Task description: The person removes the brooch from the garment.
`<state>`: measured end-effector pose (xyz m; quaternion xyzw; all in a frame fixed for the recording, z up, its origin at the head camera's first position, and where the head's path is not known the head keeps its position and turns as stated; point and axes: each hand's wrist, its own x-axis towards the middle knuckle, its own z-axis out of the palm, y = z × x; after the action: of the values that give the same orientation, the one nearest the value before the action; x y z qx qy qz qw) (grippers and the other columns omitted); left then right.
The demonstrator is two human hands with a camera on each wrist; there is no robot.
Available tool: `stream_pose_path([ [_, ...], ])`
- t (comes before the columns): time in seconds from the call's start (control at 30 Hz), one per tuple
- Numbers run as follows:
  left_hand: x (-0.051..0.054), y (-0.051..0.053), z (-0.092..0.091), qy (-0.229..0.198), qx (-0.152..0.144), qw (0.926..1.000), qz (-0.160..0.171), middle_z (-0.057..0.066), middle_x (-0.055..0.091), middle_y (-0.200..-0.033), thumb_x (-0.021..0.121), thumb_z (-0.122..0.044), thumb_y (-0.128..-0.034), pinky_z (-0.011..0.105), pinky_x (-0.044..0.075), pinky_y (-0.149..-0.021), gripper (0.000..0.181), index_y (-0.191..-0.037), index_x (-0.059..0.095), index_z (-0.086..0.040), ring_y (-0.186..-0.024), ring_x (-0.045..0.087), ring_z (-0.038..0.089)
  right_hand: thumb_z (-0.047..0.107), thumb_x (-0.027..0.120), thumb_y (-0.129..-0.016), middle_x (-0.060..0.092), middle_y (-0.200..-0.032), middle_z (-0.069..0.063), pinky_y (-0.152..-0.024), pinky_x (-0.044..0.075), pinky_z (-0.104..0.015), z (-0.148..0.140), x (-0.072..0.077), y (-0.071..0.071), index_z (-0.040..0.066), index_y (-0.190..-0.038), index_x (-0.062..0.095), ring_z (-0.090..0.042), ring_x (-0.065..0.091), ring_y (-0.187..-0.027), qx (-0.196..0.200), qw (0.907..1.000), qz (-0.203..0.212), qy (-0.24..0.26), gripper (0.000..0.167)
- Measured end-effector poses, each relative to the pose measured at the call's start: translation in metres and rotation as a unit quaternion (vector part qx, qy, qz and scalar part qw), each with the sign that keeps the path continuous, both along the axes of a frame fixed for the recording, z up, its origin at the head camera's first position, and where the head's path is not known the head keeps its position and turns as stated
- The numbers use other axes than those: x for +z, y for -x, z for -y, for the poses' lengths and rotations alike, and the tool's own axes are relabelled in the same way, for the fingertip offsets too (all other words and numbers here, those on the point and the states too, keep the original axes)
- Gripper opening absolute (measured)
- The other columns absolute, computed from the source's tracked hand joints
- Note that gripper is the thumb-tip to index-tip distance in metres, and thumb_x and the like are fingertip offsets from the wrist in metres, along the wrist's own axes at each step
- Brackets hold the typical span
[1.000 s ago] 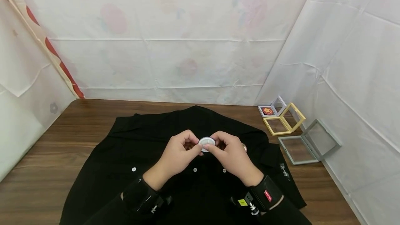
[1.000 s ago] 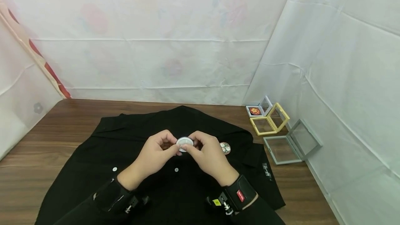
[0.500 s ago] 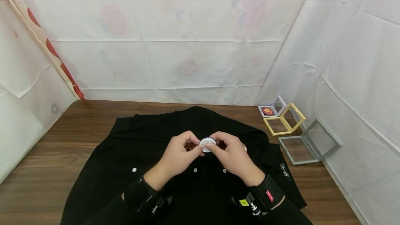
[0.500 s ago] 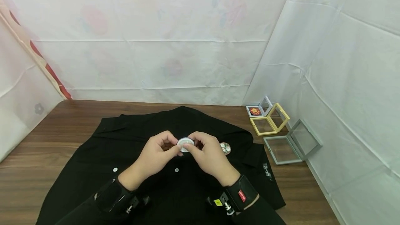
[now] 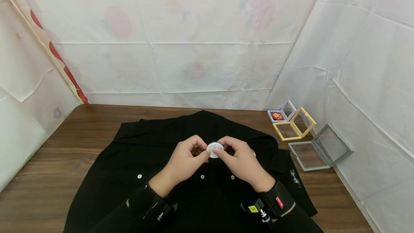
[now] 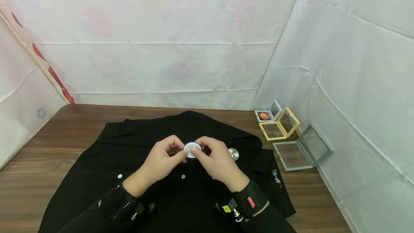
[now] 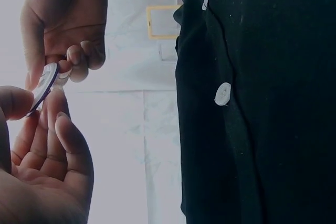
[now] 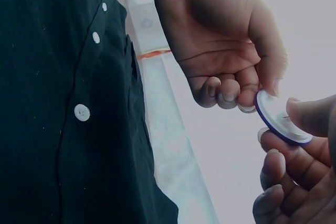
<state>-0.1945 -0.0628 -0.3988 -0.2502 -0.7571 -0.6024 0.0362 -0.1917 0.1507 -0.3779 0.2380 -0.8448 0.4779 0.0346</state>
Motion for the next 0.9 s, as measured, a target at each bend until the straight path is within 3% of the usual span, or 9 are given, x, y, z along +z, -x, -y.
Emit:
stream_pose_path([
  [0.23, 0.003, -0.003, 0.003, 0.021, 0.017, 0.9995, -0.018, -0.004, 0.066, -0.081, 0.069, -0.005, -0.095, 0.029, 0.055, -0.062, 0.01, -0.092, 0.064, -0.013, -0.07, 0.063, 0.016, 0.03, 0.067, -0.103, 0.062, -0.085, 0.005, -0.06, 0.047, -0.029, 0.001, -0.001, 0.001, 0.02, -0.104, 0.072, -0.018, 0.054, -0.068, 0.012, 0.9999, 0.001, 0.0, 0.011],
  [0.43, 0.002, -0.002, 0.003, 0.027, 0.014, 0.9991, -0.03, -0.005, 0.065, -0.08, 0.069, -0.005, -0.094, 0.028, 0.054, -0.061, 0.01, -0.091, 0.064, -0.013, -0.069, 0.061, 0.014, 0.032, 0.066, -0.103, 0.06, -0.079, 0.005, -0.056, 0.045, -0.028, -0.001, -0.001, 0.003, 0.023, -0.099, 0.072, -0.015, 0.053, -0.064, 0.016, 0.9997, 0.008, -0.015, 0.012],
  [0.73, 0.003, -0.004, -0.003, 0.03, -0.01, 0.9982, -0.051, -0.006, 0.064, -0.079, 0.071, -0.004, -0.0934, 0.03, 0.052, -0.058, 0.012, -0.089, 0.067, -0.014, -0.066, 0.059, 0.013, 0.032, 0.046, -0.112, 0.064, -0.078, -0.001, -0.067, 0.052, -0.034, -0.014, 0.006, 0.005, 0.014, -0.088, 0.069, -0.02, 0.061, -0.071, 0.054, 0.9962, 0.067, 0.006, 0.038],
  [0.9, 0.003, -0.007, -0.007, 0.033, -0.026, 0.9962, -0.077, -0.007, 0.061, -0.077, 0.071, -0.003, -0.0931, 0.027, 0.05, -0.056, 0.014, -0.088, 0.067, -0.015, -0.064, 0.056, 0.012, 0.038, 0.036, -0.114, 0.063, -0.074, -0.001, -0.064, 0.049, -0.032, -0.019, 0.008, 0.005, 0.012, -0.087, 0.068, -0.028, 0.06, -0.069, 0.094, 0.9881, 0.12, -0.02, 0.049],
])
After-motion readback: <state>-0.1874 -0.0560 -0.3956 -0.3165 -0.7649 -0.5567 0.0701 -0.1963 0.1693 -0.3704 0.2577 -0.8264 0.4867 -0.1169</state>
